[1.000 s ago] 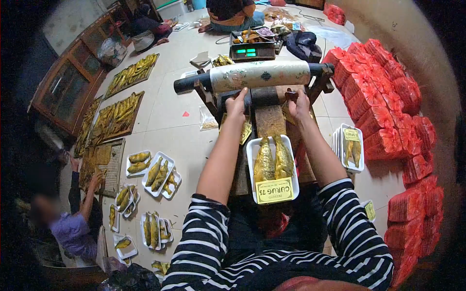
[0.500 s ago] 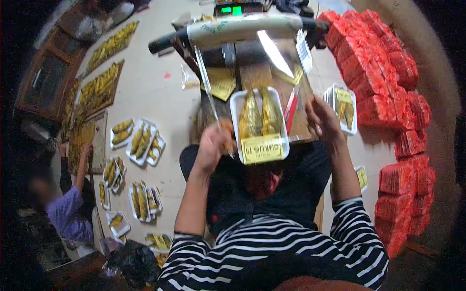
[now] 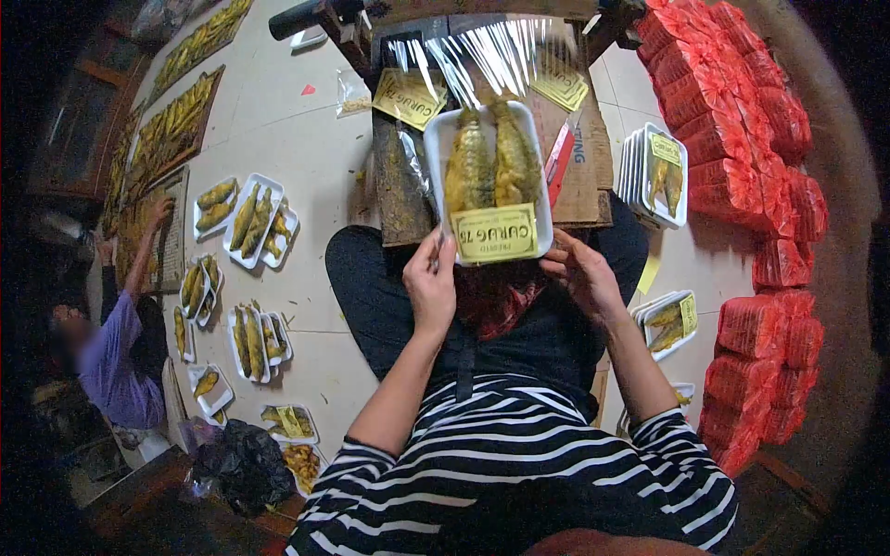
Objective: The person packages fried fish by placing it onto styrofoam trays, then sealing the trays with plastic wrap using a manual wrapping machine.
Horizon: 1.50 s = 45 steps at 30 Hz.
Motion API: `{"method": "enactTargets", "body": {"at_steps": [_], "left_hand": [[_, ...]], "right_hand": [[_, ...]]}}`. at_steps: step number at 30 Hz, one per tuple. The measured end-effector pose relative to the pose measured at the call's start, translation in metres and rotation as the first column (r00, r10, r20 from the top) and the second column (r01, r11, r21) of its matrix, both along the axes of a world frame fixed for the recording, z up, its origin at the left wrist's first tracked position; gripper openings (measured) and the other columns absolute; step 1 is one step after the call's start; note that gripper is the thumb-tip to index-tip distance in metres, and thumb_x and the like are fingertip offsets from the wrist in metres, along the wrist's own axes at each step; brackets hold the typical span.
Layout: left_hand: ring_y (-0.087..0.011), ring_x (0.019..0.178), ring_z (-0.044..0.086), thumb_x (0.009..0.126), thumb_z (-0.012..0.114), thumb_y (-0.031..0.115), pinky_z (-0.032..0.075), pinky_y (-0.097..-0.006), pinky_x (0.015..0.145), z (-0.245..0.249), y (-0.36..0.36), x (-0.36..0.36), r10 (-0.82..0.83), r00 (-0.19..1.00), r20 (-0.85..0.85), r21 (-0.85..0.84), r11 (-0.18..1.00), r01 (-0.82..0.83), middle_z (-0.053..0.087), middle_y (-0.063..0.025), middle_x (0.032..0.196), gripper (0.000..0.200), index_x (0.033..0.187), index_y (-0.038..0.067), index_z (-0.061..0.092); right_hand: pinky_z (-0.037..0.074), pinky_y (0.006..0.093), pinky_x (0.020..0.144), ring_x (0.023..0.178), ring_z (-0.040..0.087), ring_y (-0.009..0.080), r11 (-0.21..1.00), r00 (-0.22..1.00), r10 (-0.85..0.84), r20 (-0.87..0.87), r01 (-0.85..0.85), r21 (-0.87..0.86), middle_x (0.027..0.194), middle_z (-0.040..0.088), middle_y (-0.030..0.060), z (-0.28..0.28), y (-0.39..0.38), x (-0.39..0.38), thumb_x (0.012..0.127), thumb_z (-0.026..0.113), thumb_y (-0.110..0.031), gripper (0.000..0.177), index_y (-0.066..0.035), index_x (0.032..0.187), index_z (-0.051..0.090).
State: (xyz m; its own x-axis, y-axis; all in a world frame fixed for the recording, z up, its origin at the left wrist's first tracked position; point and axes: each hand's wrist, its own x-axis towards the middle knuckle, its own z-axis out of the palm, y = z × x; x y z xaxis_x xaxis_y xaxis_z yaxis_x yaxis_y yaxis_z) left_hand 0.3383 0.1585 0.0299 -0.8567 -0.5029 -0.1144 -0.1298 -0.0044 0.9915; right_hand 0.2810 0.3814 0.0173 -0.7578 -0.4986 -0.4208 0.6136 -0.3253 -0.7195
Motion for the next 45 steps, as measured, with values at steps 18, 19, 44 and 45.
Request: {"method": "enactTargets", "body": {"at_steps": [18, 19, 44, 45], "left_hand": [[-0.0062, 0.053, 0.045, 0.090, 0.048, 0.019, 0.038, -0.0211, 0.052, -0.050, -0.040, 0.037, 0.236, 0.969, 0.076, 0.480, 0.843, -0.243, 0.054, -0.0017, 0.062, 0.021, 0.086, 0.001, 0.058], [-0.0051, 0.053, 0.044, 0.091, 0.045, 0.018, 0.036, -0.0192, 0.050, -0.051, -0.033, 0.034, 0.217, 0.969, 0.121, 0.364, 0.898, -0.246, 0.051, 0.0001, 0.059, 0.022, 0.087, 0.000, 0.057], [-0.0236, 0.100, 0.052, 0.062, 0.077, 0.019, 0.040, -0.0327, 0.085, -0.006, 0.017, 0.014, -0.063, 0.994, 0.087, -0.343, 0.935, 0.090, 0.054, -0.0142, 0.104, 0.067, 0.116, -0.001, 0.043], [-0.0244, 0.105, 0.049, 0.061, 0.078, 0.019, 0.038, -0.0333, 0.089, 0.007, 0.015, 0.009, -0.032, 0.994, -0.101, -0.440, 0.898, -0.016, 0.050, -0.0149, 0.112, 0.076, 0.122, 0.000, 0.037]], "right_hand": [[0.049, 0.0354, 0.085, 0.101, 0.055, 0.0252, 0.953, 0.959, -0.240, 0.152, 0.263, -0.151, 0.112, 0.054, 0.0166, 0.017, -0.025, 0.050, 0.092, 0.041, -0.024, 0.036, 0.004, 0.114, 0.043], [0.048, 0.0363, 0.086, 0.103, 0.054, 0.0259, 0.931, 0.948, -0.227, 0.223, 0.279, -0.238, 0.114, 0.052, 0.0167, 0.016, -0.032, 0.055, 0.092, 0.041, -0.024, 0.037, 0.003, 0.117, 0.041], [0.035, 0.0301, 0.093, 0.112, 0.043, 0.0215, 0.832, 0.744, 0.127, -0.656, 0.280, 0.479, 0.126, 0.037, 0.0146, 0.046, -0.063, -0.047, 0.079, 0.053, -0.003, 0.044, 0.003, 0.121, 0.040], [0.037, 0.0291, 0.091, 0.109, 0.045, 0.0209, 0.817, 0.740, 0.218, -0.637, 0.219, 0.533, 0.122, 0.041, 0.0145, 0.059, -0.066, -0.062, 0.079, 0.050, -0.001, 0.040, 0.003, 0.119, 0.043]]}}
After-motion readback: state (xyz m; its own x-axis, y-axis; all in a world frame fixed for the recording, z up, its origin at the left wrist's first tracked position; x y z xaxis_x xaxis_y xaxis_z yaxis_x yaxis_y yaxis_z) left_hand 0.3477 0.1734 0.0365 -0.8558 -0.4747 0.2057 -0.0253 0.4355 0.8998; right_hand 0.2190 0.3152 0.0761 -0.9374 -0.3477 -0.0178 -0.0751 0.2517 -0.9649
